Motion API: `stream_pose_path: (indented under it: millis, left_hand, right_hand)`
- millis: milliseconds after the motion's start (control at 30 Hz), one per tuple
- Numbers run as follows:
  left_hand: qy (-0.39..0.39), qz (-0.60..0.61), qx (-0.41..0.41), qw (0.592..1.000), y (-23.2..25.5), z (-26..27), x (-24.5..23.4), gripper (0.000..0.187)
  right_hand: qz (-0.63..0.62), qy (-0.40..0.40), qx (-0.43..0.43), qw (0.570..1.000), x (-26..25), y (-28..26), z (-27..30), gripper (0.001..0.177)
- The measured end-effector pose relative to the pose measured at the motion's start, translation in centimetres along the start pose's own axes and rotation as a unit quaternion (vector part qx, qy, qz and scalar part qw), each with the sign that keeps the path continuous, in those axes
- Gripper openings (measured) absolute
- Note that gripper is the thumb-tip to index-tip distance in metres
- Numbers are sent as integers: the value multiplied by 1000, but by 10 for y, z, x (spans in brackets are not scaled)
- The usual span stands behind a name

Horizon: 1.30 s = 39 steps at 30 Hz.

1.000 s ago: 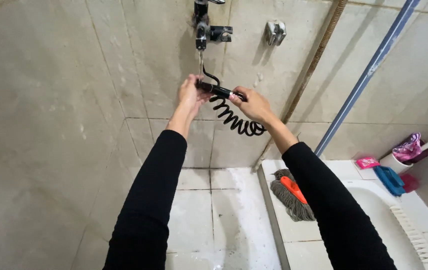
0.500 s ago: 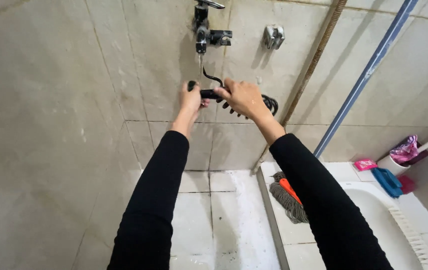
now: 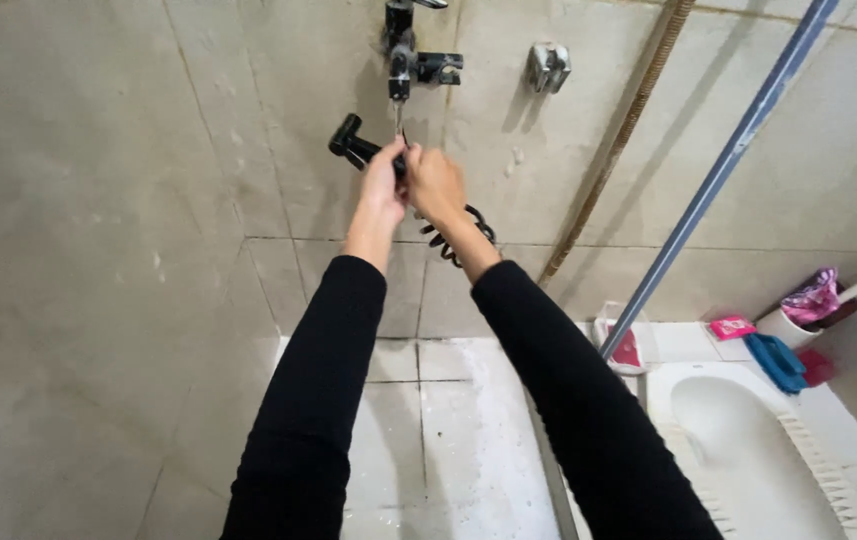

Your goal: The person scrubs a mop head with a pink sponge, then rinses the sponge and mop head with a handheld shower head. They rinse the shower head, faucet, and surrounding wall tiles, and finally rinse the mop handle and floor area.

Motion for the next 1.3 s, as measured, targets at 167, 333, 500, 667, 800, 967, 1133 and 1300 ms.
stream_pose_path:
  millis: [167, 333, 500, 667, 800, 967, 1133, 1300]
  left_hand:
    - [54, 29, 1, 998, 37, 4, -13, 44]
    - [125, 221, -11, 967, 53, -47, -47, 55]
    - [157, 239, -11, 958, 24, -59, -48, 46]
    - [121, 102, -19, 987, -26, -75, -17, 38]
    - [94, 106, -52, 989, 9, -44, -15, 39]
    - [139, 290, -89, 943, -1, -71, -56, 41]
    - [182, 372, -132, 900, -16, -44, -93, 51]
    - [-28, -40, -201, 978, -5, 47, -102, 78]
  right_hand:
    - [-30, -69, -7, 997, 14, -31, -2, 74]
    - [14, -186, 14, 982, 33, 24, -24, 90]
    - [83, -91, 4, 992, 25, 31, -25, 61]
    - [48, -21, -54, 997, 42, 31, -45, 52]
    - [-207, -157, 97, 961, 52, 43, -46, 55]
    - [-197, -322, 116, 919, -28, -27, 18, 40]
    - [-79, -285, 23, 955, 4, 24, -18, 22]
    - [71, -128, -72, 987, 7, 1, -18, 19]
Point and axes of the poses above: each hand's wrist, its own z-axis away from the middle knuckle, its own x-axis out of the palm, y = z × x, the point moved 3 cm from there along -z, towards the middle knuckle, and after that the axes turned 8 degrees about x, right-handed, at the moved point
